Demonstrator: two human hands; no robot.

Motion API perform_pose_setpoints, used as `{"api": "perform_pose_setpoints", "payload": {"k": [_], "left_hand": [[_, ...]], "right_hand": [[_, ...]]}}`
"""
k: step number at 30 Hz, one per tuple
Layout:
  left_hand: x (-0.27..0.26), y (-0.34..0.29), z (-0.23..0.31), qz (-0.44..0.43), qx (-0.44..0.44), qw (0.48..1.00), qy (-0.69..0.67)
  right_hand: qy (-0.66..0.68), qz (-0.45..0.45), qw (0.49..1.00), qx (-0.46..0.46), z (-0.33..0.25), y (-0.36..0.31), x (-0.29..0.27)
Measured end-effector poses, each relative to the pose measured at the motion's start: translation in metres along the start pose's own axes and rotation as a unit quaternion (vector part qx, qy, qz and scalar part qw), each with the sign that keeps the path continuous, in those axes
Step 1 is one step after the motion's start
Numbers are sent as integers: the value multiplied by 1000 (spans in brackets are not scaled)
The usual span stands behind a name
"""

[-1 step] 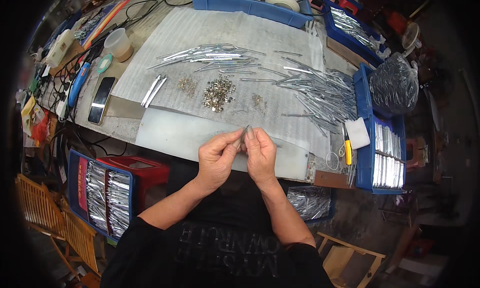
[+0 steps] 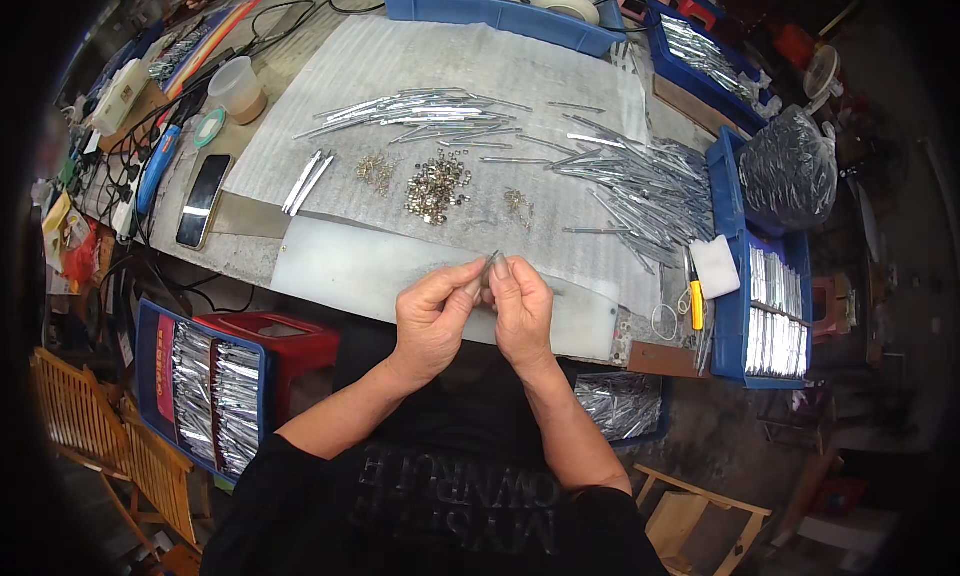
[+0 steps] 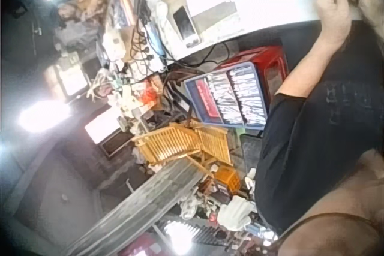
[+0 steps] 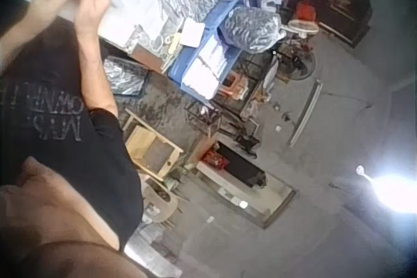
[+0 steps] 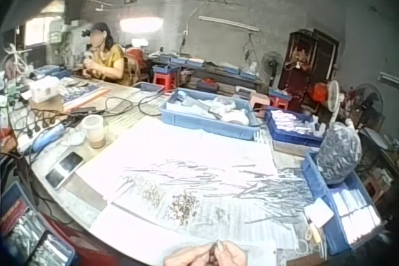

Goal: The person assembles small metal parts by picking up metal strips and fasteners from the workbench, attaching a fastener onto the tip of each strip by hand, and placing the assembled strips on the table.

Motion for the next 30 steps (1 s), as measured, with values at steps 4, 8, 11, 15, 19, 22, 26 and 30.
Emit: {"api": "perform_pose_setpoints", "payload": {"k": [4, 8, 11, 15, 19, 22, 26, 30], "left_hand": [[-1, 0, 3, -2, -8, 1000, 7], [0, -2, 3, -3, -23, 1000, -3], [1, -3, 5, -6, -10, 1000, 4], [1, -4, 1, -5, -36, 999, -23], [2, -5, 4, -7, -41, 998, -40], [2, -5, 4, -25, -38, 998, -34], [3, -6, 4, -12, -55, 997, -54], [3, -6, 5, -23, -51, 996, -63]], "right_hand": [[-18, 3, 1000, -22, 2, 2, -2], [-9, 29, 998, -49, -3, 2, 1], [-21, 26, 999, -33, -3, 2, -1], [-59, 28, 997, -36, -1, 2, -5], [-136, 8, 987, -91, -2, 9, -15], [-104, 60, 991, -57, -4, 12, -21], [-197, 23, 977, -82, 4, 7, -22], [-107, 88, 988, -73, 2, 12, -28]]}}
Point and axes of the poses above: each hand's wrist, its own y-axis towards the middle knuckle, its own x-axis out of the palm, z = x × y, the point moved 3 cm from there along y, towards the middle knuckle, and after that the axes turned 4 degrees about -x, right-handed, at the moved point
